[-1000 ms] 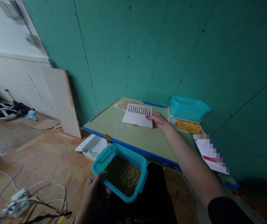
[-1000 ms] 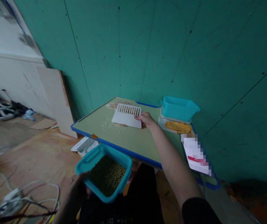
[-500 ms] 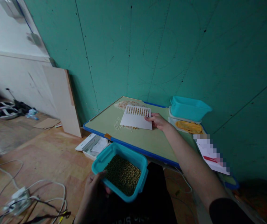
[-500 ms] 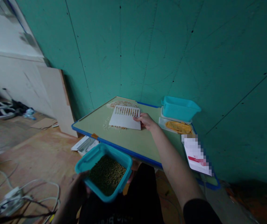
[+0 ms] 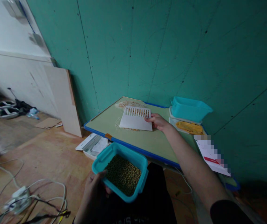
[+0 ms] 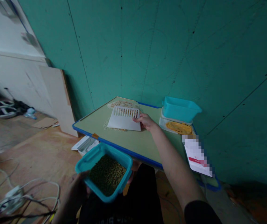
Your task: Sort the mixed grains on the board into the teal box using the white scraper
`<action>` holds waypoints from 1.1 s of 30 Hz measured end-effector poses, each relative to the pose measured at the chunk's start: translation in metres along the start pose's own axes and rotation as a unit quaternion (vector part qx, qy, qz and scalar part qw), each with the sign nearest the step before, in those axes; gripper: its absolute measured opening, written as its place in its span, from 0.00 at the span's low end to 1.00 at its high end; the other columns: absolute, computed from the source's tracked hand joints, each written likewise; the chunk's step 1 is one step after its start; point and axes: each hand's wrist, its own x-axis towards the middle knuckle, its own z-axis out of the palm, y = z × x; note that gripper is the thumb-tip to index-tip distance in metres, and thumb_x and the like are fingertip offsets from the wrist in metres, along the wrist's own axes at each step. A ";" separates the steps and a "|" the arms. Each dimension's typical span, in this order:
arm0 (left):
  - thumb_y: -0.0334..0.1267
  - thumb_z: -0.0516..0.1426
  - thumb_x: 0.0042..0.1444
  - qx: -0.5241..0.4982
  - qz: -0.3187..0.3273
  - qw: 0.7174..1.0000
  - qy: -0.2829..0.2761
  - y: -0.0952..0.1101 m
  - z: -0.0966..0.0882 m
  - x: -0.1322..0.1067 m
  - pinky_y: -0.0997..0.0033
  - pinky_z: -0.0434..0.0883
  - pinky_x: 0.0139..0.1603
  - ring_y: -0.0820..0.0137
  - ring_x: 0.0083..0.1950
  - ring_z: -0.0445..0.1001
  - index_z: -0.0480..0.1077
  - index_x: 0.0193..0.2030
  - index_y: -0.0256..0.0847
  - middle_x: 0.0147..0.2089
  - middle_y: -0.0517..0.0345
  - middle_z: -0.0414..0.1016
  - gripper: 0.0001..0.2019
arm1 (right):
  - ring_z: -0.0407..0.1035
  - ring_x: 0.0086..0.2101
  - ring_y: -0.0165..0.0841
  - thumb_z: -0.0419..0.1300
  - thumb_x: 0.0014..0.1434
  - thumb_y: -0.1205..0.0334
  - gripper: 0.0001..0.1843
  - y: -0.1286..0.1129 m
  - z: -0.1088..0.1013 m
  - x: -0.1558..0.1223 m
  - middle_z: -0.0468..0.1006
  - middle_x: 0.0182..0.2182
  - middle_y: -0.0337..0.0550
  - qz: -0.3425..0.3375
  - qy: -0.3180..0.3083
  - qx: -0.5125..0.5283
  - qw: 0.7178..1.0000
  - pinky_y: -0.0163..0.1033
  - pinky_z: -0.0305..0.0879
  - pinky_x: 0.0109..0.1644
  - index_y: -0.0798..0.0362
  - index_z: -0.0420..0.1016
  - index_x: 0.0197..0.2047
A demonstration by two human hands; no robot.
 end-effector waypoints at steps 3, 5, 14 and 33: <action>0.53 0.59 0.54 0.007 -0.010 1.000 0.001 0.000 0.000 0.001 0.67 0.60 0.20 0.70 0.14 0.60 0.69 0.06 0.48 0.10 0.53 0.67 0.27 | 0.75 0.26 0.34 0.74 0.49 0.68 0.10 0.000 0.000 0.001 0.84 0.29 0.43 -0.007 0.011 0.014 1.000 0.39 0.74 0.35 0.54 0.79 0.36; 0.53 0.58 0.54 0.001 -0.016 1.000 -0.004 -0.002 -0.001 0.002 0.66 0.61 0.20 0.69 0.14 0.61 0.69 0.06 0.49 0.11 0.52 0.68 0.27 | 0.75 0.26 0.33 0.73 0.51 0.68 0.09 0.001 0.000 0.003 0.84 0.29 0.42 -0.011 0.022 0.014 1.000 0.38 0.74 0.34 0.54 0.79 0.36; 0.53 0.61 0.52 -0.029 -0.020 0.999 -0.013 -0.006 -0.002 0.005 0.68 0.58 0.20 0.71 0.14 0.62 0.71 0.06 0.47 0.10 0.53 0.68 0.27 | 0.76 0.27 0.34 0.74 0.50 0.67 0.11 0.005 0.003 0.005 0.84 0.29 0.42 0.005 0.001 -0.009 1.000 0.39 0.75 0.34 0.54 0.80 0.37; 0.54 0.59 0.55 -0.024 -0.002 0.999 -0.024 -0.008 -0.003 0.005 0.68 0.57 0.20 0.70 0.14 0.62 0.71 0.06 0.48 0.09 0.53 0.67 0.28 | 0.78 0.31 0.37 0.75 0.48 0.63 0.15 0.011 0.000 0.009 0.85 0.33 0.45 -0.026 -0.095 -0.028 0.995 0.41 0.75 0.37 0.54 0.82 0.40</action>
